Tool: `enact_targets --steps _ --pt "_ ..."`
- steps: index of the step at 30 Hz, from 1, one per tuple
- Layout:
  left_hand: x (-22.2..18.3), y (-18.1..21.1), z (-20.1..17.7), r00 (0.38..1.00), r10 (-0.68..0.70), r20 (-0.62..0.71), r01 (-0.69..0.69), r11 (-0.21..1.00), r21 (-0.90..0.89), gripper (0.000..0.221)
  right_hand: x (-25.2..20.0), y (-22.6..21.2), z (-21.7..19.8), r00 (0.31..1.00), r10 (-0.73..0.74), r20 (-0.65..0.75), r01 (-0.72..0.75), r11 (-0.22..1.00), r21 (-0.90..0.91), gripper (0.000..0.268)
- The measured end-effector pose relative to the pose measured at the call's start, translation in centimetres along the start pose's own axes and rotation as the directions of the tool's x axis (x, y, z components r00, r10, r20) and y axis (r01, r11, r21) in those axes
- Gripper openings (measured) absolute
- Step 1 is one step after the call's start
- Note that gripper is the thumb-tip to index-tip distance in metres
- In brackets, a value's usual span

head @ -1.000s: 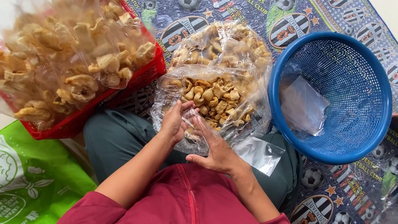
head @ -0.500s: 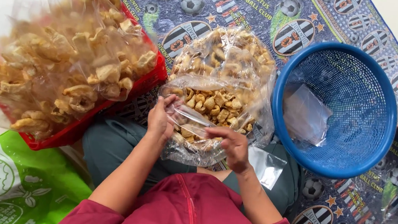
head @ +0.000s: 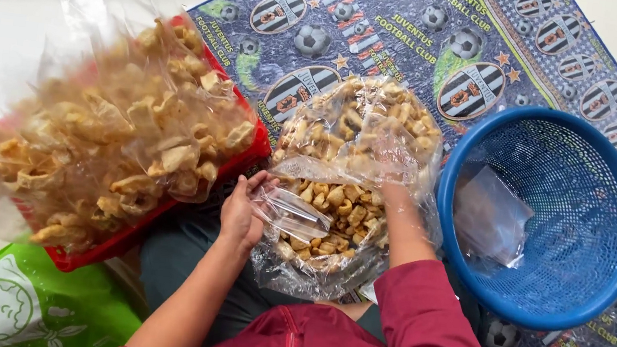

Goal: The person manually packs small pieces of fried food into individual plastic bags while sitting on the floor.

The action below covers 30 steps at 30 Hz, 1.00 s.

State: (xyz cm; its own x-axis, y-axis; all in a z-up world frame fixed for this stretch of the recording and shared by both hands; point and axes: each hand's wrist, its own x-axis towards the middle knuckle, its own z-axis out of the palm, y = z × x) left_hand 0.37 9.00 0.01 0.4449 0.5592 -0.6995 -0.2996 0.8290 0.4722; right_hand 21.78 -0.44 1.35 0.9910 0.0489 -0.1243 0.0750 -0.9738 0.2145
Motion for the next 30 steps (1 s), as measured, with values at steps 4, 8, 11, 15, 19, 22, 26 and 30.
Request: enact_targets --steps 4,8,11,15,19,22,26,30 --pt "-0.1 0.6 -0.1 1.000 -0.012 0.000 0.012 1.000 0.006 0.055 2.5 -0.9 1.3 0.992 -0.126 0.020 0.125 0.992 0.030 0.032" --pt "-0.3 1.0 0.3 1.000 -0.022 -0.009 0.022 1.000 0.007 0.054 5.1 -0.5 3.0 0.970 -0.241 0.034 0.239 0.969 0.058 0.030" --pt "-0.3 1.1 0.4 1.000 -0.026 -0.017 0.026 1.000 0.005 0.054 6.3 0.6 3.8 0.945 -0.325 0.045 0.321 0.944 0.075 0.028" --pt "0.3 0.5 -0.3 1.000 -0.021 -0.014 0.021 1.000 -0.002 0.054 8.1 2.2 6.8 0.901 -0.428 0.066 0.422 0.902 0.096 0.026" --pt "0.4 0.4 -0.7 1.000 -0.018 -0.006 0.018 1.000 0.001 0.053 10.3 4.1 11.5 0.851 -0.518 0.084 0.507 0.853 0.119 0.025" --pt "0.3 0.3 -1.0 1.000 -0.008 -0.007 0.008 1.000 -0.001 0.052 11.3 6.1 14.5 0.809 -0.580 0.098 0.566 0.813 0.135 0.024" --pt "0.3 0.0 -1.4 1.000 -0.001 0.013 0.001 1.000 -0.029 0.052 18.5 12.9 28.4 0.748 -0.655 0.108 0.637 0.754 0.160 0.024" --pt "-0.4 -0.5 -1.8 1.000 0.006 0.017 -0.005 1.000 -0.023 0.051 14.1 10.4 26.0 0.802 -0.596 0.048 0.585 0.799 0.137 0.027"
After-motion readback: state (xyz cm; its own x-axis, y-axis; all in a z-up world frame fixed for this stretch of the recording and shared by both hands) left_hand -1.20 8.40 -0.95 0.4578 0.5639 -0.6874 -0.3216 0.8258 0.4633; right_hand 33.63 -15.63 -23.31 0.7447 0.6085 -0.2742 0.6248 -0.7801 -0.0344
